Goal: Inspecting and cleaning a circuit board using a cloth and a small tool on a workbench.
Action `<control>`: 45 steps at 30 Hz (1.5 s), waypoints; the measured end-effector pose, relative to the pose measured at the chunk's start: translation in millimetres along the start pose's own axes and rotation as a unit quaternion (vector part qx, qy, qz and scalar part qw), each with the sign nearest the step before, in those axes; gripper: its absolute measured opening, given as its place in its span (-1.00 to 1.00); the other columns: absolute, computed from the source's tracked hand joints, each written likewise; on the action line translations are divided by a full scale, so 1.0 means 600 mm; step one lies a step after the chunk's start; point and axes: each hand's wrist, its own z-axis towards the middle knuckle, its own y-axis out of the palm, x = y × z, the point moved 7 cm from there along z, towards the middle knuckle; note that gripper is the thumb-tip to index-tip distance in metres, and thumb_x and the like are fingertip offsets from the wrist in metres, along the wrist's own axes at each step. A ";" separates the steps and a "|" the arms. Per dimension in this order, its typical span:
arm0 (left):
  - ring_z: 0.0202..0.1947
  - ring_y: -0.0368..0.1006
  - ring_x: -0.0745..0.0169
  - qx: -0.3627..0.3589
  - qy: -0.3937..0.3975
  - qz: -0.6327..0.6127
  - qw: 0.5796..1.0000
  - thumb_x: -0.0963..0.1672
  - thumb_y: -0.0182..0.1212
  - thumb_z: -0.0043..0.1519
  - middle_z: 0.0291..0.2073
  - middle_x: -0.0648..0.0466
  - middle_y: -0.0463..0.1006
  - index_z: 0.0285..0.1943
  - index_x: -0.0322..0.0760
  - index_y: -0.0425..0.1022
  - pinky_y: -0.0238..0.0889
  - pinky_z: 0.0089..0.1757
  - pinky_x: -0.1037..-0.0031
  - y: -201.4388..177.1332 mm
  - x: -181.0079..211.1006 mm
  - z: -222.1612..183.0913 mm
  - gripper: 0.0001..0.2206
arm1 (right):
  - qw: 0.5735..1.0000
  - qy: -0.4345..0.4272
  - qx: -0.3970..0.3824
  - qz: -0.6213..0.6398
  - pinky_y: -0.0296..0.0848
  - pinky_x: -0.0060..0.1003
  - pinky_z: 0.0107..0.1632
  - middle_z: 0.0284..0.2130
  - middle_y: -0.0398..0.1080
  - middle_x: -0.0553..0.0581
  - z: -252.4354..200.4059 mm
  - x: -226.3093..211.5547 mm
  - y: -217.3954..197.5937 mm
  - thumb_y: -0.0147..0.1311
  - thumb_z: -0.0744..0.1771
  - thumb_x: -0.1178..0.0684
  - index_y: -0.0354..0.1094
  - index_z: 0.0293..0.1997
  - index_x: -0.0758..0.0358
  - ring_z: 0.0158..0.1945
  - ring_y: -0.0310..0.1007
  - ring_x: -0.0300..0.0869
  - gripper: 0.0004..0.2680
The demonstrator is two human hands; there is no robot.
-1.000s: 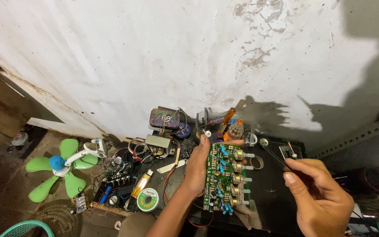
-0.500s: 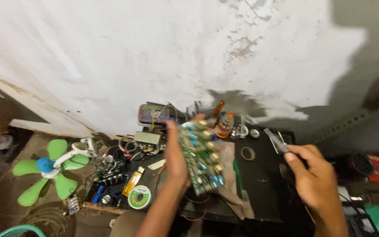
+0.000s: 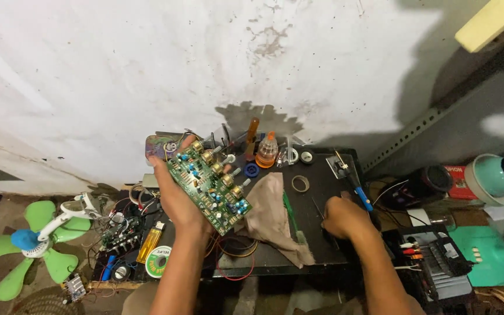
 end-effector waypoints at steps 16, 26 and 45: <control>-0.08 0.61 -0.17 0.013 0.051 -0.012 0.999 0.20 -0.35 0.32 -0.02 -0.38 0.56 0.25 -0.25 0.49 0.62 -0.15 0.04 -0.050 0.087 -0.023 -0.33 | 0.972 -0.234 0.038 -0.001 0.48 0.21 0.12 0.05 0.44 0.32 -0.106 -0.183 0.037 0.34 0.22 -0.03 0.32 0.26 0.13 0.07 0.51 0.31 -0.53; 0.09 0.54 -0.19 0.011 0.096 0.006 0.995 0.21 -0.28 0.31 0.13 -0.32 0.49 0.28 -0.19 0.47 0.58 -0.02 0.05 -0.082 0.127 -0.029 -0.36 | 0.752 -0.265 0.310 0.518 0.44 -0.18 0.08 -0.28 0.52 0.20 -0.163 -0.099 -0.141 0.00 0.24 0.27 0.54 -0.16 0.27 -0.10 0.49 -0.09 -0.81; -0.05 0.65 0.06 0.068 0.011 -0.024 0.997 0.16 -0.41 0.25 0.00 -0.05 0.65 0.22 -0.20 0.49 0.63 -0.07 0.21 -0.051 0.129 -0.050 -0.35 | 0.583 -0.219 0.379 0.684 0.28 -0.52 -0.39 -0.44 0.41 -0.09 -0.190 0.193 -0.194 0.10 0.35 0.17 0.42 -0.15 0.11 -0.42 0.33 -0.41 -0.94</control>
